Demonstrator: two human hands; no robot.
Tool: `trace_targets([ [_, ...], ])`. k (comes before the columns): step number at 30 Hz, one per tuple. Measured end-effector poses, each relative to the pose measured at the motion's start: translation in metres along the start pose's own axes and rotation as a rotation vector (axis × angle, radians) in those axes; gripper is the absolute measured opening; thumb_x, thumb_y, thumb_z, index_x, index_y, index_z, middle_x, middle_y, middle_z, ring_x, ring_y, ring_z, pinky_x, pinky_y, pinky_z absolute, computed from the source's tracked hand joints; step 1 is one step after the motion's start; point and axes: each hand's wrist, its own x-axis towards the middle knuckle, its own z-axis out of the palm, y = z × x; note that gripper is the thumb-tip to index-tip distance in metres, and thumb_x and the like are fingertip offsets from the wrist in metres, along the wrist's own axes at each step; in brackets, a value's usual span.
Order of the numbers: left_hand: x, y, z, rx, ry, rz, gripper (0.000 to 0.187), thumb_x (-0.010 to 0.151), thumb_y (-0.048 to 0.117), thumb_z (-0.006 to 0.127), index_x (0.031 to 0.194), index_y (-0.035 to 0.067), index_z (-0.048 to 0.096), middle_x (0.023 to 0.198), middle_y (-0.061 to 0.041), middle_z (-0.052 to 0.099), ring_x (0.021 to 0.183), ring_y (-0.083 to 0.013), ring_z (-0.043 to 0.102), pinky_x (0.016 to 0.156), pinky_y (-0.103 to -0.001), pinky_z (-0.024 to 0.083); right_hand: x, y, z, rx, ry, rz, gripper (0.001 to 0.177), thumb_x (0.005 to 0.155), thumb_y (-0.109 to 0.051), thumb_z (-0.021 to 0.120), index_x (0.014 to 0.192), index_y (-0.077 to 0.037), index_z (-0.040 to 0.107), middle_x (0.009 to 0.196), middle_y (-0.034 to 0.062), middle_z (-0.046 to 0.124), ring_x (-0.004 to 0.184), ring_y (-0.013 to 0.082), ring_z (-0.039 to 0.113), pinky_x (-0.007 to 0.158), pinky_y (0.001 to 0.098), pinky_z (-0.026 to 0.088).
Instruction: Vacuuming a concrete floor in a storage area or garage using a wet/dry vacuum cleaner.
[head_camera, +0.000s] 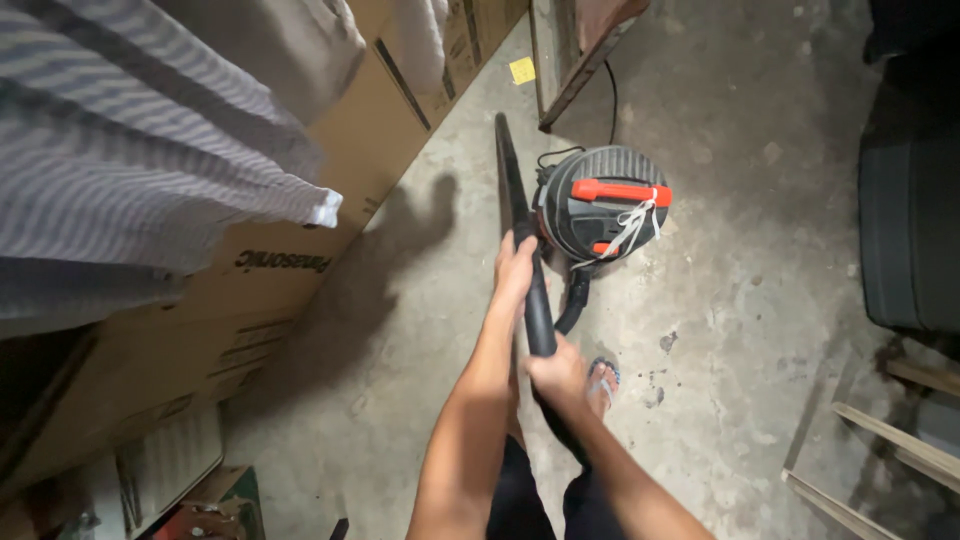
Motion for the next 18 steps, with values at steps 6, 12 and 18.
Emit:
trace_targets([
  [6, -0.048, 0.001, -0.039, -0.044, 0.038, -0.155, 0.053, 0.095, 0.029, 0.060, 0.146, 0.020, 0.048, 0.078, -0.008, 0.056, 0.048, -0.0217, 0.057, 0.040, -0.035, 0.050, -0.055, -0.005, 0.002, 0.036, -0.109, -0.022, 0.045, 0.066, -0.021, 0.072, 0.110, -0.008, 0.071, 0.083, 0.0189, 0.076, 0.080, 0.0335, 0.076, 0.073, 0.0434, 0.057],
  [12, -0.068, -0.024, -0.067, -0.194, 0.043, -0.251, 0.066, 0.093, 0.027, 0.058, 0.154, 0.027, 0.032, 0.080, -0.012, 0.061, 0.049, -0.0244, 0.057, 0.042, -0.039, 0.051, -0.101, -0.011, -0.012, -0.088, -0.156, -0.001, 0.043, 0.068, -0.029, 0.078, 0.106, -0.010, 0.074, 0.087, 0.0156, 0.077, 0.083, 0.0308, 0.075, 0.075, 0.0424, 0.055],
  [18, -0.056, -0.070, -0.050, -0.246, 0.033, -0.363, 0.055, 0.099, 0.031, 0.061, 0.146, 0.016, 0.037, 0.083, -0.016, 0.064, 0.051, -0.0262, 0.060, 0.044, -0.040, 0.053, -0.092, 0.064, -0.020, -0.065, -0.123, -0.044, 0.045, 0.063, -0.028, 0.078, 0.104, -0.011, 0.072, 0.084, 0.0147, 0.077, 0.082, 0.0309, 0.075, 0.077, 0.0425, 0.055],
])
